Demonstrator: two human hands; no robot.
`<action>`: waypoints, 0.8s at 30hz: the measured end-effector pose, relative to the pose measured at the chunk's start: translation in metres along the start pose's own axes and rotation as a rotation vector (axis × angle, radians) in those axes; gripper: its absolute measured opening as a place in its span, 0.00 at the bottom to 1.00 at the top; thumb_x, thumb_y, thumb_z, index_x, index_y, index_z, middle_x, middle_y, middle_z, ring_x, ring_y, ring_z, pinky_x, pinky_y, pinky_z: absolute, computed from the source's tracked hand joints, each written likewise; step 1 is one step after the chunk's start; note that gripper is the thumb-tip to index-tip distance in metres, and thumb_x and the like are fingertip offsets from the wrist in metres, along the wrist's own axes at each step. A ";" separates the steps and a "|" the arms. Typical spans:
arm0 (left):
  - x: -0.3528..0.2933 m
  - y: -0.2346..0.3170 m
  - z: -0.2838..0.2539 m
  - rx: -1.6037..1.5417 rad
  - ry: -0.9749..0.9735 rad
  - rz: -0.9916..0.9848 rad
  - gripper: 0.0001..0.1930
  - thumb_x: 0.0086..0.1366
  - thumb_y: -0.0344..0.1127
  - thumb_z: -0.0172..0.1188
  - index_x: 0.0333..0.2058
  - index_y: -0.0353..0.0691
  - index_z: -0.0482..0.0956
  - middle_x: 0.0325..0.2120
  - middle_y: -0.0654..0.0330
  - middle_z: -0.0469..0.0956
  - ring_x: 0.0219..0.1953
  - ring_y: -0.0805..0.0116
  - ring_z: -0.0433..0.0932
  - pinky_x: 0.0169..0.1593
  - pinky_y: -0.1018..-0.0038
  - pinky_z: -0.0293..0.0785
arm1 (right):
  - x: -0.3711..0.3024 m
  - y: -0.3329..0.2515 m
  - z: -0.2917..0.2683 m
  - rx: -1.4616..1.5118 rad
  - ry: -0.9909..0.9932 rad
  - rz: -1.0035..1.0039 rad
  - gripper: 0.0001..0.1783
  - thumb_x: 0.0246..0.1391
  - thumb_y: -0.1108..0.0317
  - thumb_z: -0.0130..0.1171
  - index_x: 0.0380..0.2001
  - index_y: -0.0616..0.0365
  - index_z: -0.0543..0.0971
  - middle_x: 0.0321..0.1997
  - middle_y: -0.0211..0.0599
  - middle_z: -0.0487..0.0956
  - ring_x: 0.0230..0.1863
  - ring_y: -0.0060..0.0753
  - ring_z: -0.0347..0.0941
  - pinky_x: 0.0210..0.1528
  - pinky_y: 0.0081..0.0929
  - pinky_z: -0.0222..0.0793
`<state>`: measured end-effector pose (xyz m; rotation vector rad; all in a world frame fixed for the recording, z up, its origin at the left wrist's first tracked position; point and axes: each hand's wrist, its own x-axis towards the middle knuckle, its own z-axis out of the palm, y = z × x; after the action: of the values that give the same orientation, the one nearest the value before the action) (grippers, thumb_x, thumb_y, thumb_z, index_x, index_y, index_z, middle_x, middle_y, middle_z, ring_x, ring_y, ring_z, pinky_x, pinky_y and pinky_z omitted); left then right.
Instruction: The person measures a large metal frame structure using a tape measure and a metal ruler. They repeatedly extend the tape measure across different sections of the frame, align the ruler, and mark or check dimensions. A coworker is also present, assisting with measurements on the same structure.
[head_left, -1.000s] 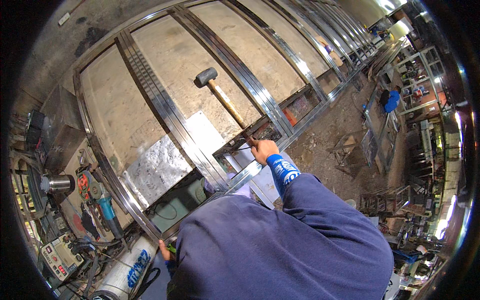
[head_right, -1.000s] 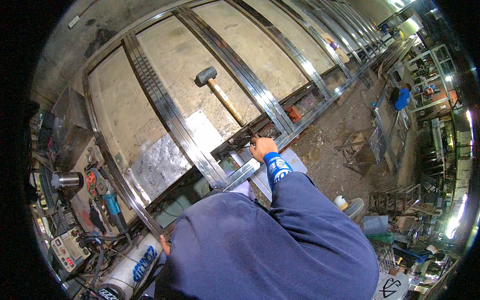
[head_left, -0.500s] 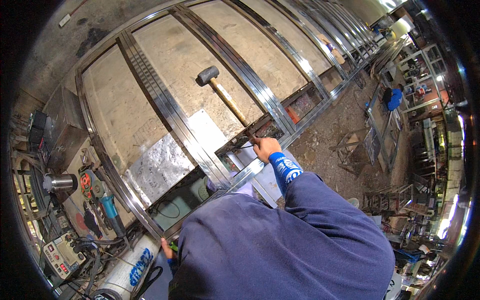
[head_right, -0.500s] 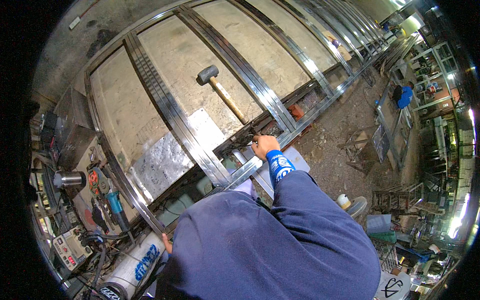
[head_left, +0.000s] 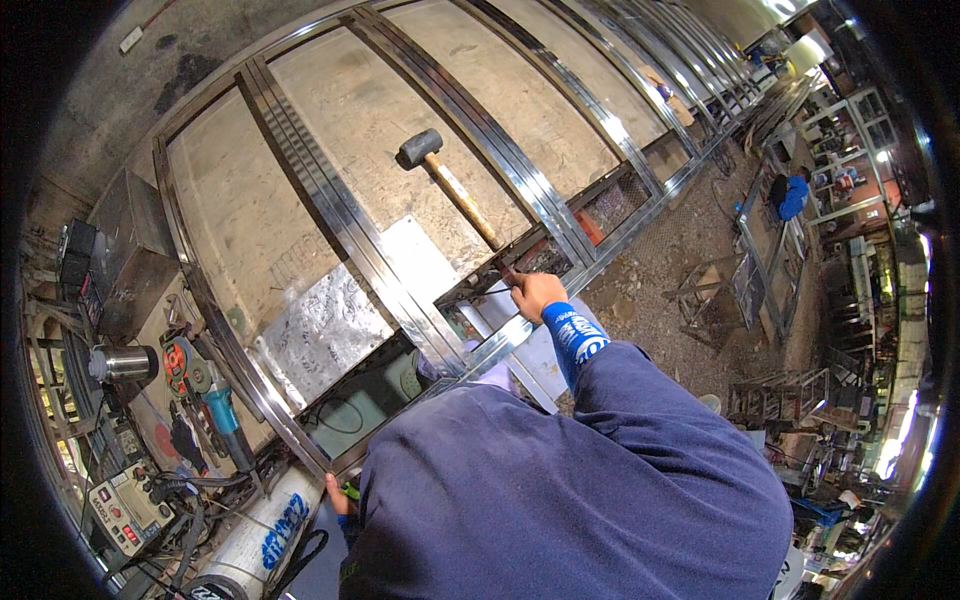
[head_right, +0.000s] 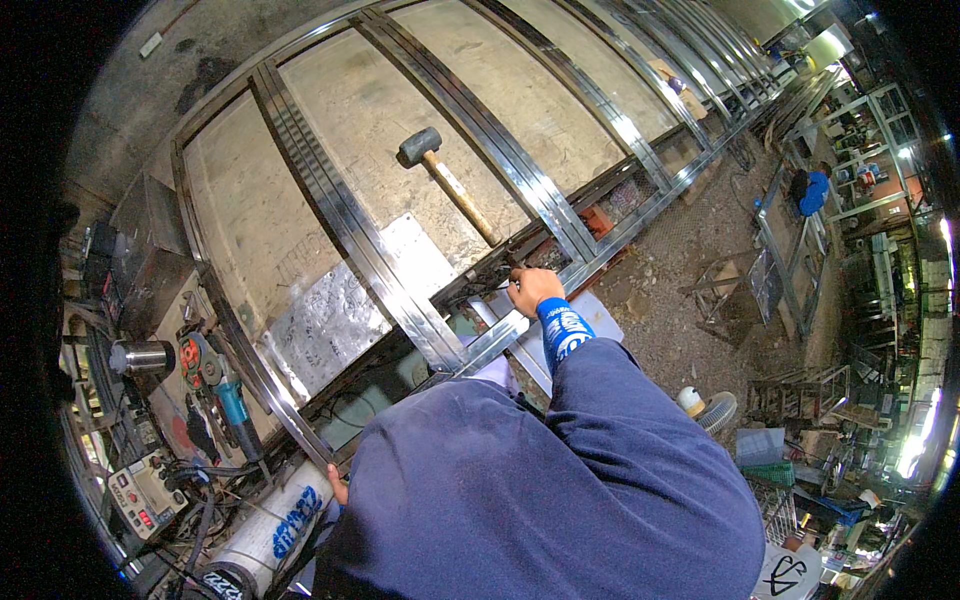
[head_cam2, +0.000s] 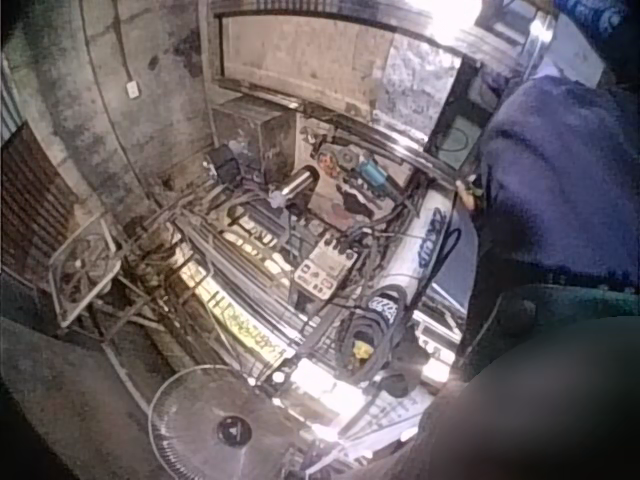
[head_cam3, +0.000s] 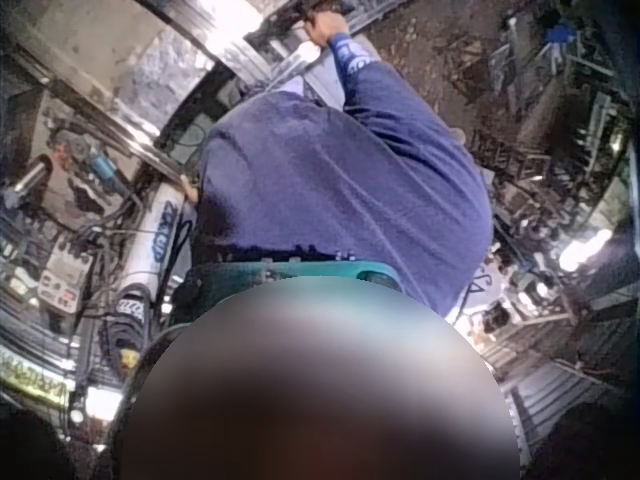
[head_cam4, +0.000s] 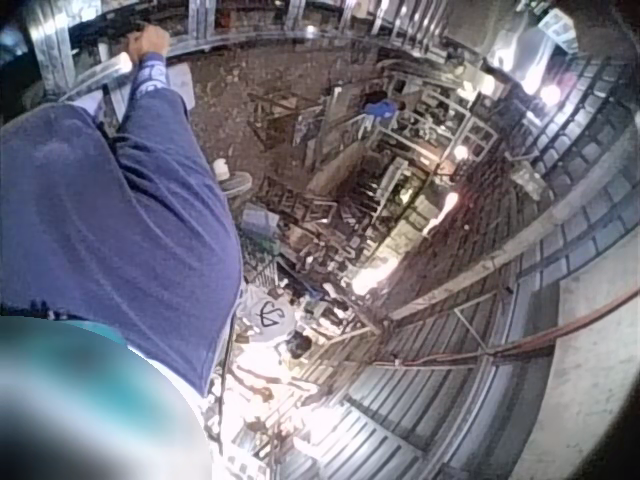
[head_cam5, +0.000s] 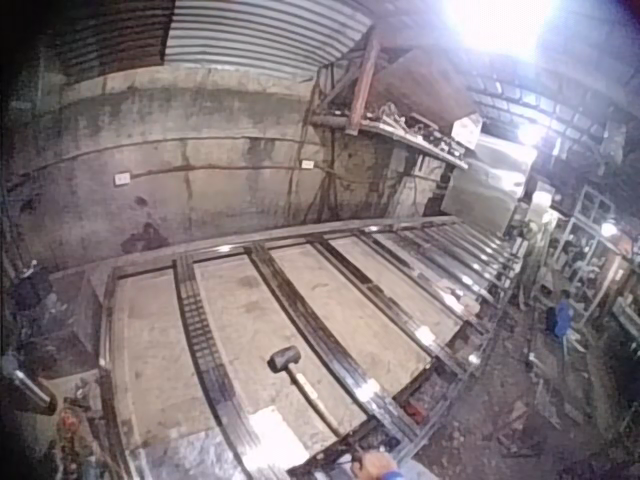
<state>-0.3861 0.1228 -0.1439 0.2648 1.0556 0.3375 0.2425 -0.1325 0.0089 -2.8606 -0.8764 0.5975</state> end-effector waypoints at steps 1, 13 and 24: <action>-0.006 0.001 0.007 -0.041 -0.009 -0.048 0.34 0.71 0.64 0.53 0.59 0.38 0.73 0.51 0.53 0.80 0.49 0.55 0.80 0.56 0.59 0.76 | 0.000 0.000 0.000 0.001 -0.007 0.003 0.20 0.57 0.52 0.53 0.39 0.55 0.84 0.37 0.57 0.84 0.43 0.60 0.81 0.51 0.53 0.75; -0.016 0.002 0.035 0.252 0.117 0.321 0.32 0.73 0.61 0.51 0.61 0.39 0.72 0.56 0.57 0.77 0.53 0.60 0.77 0.60 0.63 0.72 | 0.000 -0.001 -0.002 0.008 -0.024 0.019 0.21 0.57 0.52 0.53 0.41 0.55 0.85 0.38 0.57 0.84 0.43 0.60 0.81 0.52 0.52 0.76; 0.002 0.000 0.004 0.181 0.002 0.307 0.30 0.74 0.57 0.53 0.61 0.38 0.71 0.57 0.57 0.75 0.56 0.60 0.76 0.62 0.63 0.71 | -0.002 -0.003 -0.004 0.014 -0.002 0.007 0.20 0.57 0.53 0.52 0.40 0.55 0.85 0.36 0.56 0.84 0.43 0.60 0.81 0.51 0.52 0.75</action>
<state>-0.3821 0.1234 -0.1434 0.5922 1.0496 0.5180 0.2415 -0.1314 0.0142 -2.8524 -0.8588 0.6043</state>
